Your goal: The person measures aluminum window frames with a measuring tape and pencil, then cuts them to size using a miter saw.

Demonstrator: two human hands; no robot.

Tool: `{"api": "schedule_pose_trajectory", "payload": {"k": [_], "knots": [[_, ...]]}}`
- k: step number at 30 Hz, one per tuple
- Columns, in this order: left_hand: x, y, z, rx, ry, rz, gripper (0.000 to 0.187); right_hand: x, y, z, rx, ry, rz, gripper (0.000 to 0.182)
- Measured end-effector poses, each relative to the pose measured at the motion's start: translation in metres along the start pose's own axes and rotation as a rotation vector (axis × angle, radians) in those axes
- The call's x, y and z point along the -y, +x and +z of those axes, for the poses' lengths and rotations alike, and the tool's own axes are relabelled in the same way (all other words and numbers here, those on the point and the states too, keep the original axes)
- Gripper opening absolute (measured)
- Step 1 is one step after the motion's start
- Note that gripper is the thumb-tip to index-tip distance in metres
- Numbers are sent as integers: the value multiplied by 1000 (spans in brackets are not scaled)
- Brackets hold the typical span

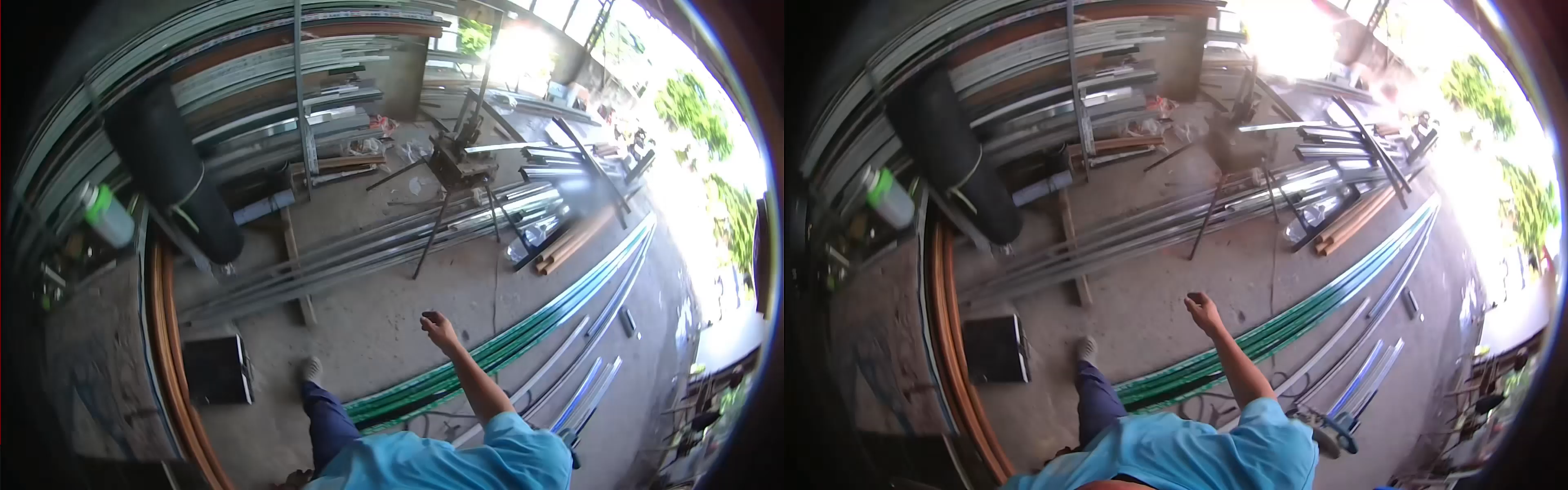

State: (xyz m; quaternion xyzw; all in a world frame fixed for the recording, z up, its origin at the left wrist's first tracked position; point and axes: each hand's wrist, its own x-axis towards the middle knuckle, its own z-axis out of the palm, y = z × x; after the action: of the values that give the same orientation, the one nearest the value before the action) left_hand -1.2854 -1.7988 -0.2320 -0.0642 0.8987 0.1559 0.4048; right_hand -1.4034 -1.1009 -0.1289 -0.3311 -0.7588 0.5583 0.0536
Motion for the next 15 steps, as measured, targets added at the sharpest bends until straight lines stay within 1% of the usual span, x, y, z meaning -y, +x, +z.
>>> {"api": "schedule_pose_trajectory", "payload": {"k": [1,2,3,4,5,6,7,8,10,11,12,13,14,15], "knots": [[-13,34,-41,-19,-225,-121,31,-17,35,40,-32,-72,40,51],[-27,70,-83,-34,-442,-237,33,22,39,70,103,-132,104,52],[-46,101,-121,-58,-598,-314,34,75,29,99,242,-175,165,53],[-67,131,-162,-78,-685,-340,36,110,24,114,428,-179,6,53],[-89,164,-207,-112,-730,-318,38,144,22,125,610,-175,-162,54],[-122,203,-254,-156,-743,-176,36,182,23,124,644,-160,-148,54],[-151,227,-292,-89,-888,-191,35,219,27,115,675,-146,-138,54],[-197,245,-337,-121,-828,-119,34,245,37,102,707,-133,-129,55],[-274,283,-393,-116,-781,5,31,273,74,59,466,-145,-2,54],[-306,311,-406,-65,-785,65,30,279,99,35,263,-216,-79,51],[-331,341,-420,-17,-780,122,30,272,129,12,33,-234,-138,52],[-365,355,-432,-10,-652,136,30,286,154,-12,-134,-59,-133,50],[-409,368,-440,-2,-532,157,31,300,182,-34,-319,15,-210,50],[-443,391,-447,8,-416,266,32,301,220,-62,-454,-18,-361,54]]}}
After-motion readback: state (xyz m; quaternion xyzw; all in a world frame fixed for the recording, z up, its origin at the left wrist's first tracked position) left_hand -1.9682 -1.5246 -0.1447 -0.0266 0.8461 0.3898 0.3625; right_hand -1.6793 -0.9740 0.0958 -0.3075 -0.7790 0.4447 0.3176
